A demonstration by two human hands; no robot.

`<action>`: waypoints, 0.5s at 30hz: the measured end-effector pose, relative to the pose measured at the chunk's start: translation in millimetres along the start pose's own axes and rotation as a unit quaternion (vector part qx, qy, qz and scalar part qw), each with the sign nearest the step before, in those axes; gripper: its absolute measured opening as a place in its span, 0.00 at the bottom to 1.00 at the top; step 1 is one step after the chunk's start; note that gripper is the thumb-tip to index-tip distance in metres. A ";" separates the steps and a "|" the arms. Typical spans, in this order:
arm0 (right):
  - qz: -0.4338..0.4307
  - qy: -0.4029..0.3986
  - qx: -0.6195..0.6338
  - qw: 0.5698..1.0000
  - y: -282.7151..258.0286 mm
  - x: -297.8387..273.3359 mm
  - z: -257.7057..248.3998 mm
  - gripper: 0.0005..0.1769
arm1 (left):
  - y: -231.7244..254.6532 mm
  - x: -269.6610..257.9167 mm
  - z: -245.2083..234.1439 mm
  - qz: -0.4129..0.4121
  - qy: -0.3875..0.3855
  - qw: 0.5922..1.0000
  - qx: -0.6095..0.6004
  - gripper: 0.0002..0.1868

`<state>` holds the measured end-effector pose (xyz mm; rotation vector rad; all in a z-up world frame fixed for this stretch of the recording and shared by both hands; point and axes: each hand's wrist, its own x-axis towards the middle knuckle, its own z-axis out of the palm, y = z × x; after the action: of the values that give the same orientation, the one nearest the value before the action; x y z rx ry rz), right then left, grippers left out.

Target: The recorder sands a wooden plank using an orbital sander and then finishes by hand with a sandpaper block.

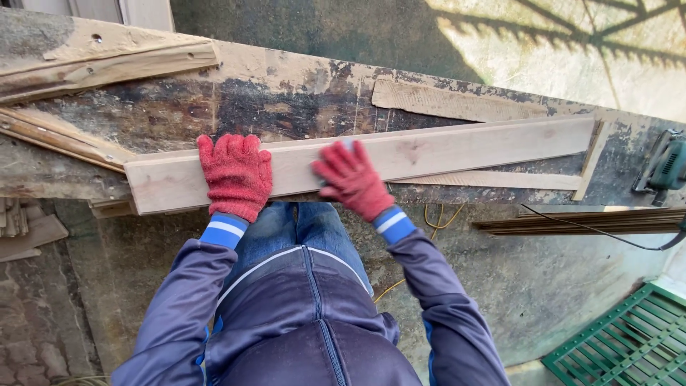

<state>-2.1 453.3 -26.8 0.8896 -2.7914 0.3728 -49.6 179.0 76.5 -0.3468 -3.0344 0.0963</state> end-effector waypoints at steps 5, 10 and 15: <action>0.217 -0.049 -0.028 0.975 109.8 -87.2 -25.4 0.37 | 0.6 -1.5 -3.2 -0.016 -0.009 1.000 0.006 0.16; 0.314 -0.090 -0.123 0.937 54.5 -52.1 14.4 0.41 | 4.2 -0.1 -9.5 -0.018 -0.008 1.000 0.003 0.16; 0.172 -0.109 -0.008 0.979 -20.4 21.6 -2.1 0.39 | 11.5 3.8 -14.8 0.004 0.016 1.000 0.012 0.16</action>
<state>-7.2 426.2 -15.7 0.4634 -3.1507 0.3187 -49.3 191.9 90.6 -0.3555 -2.9982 0.1274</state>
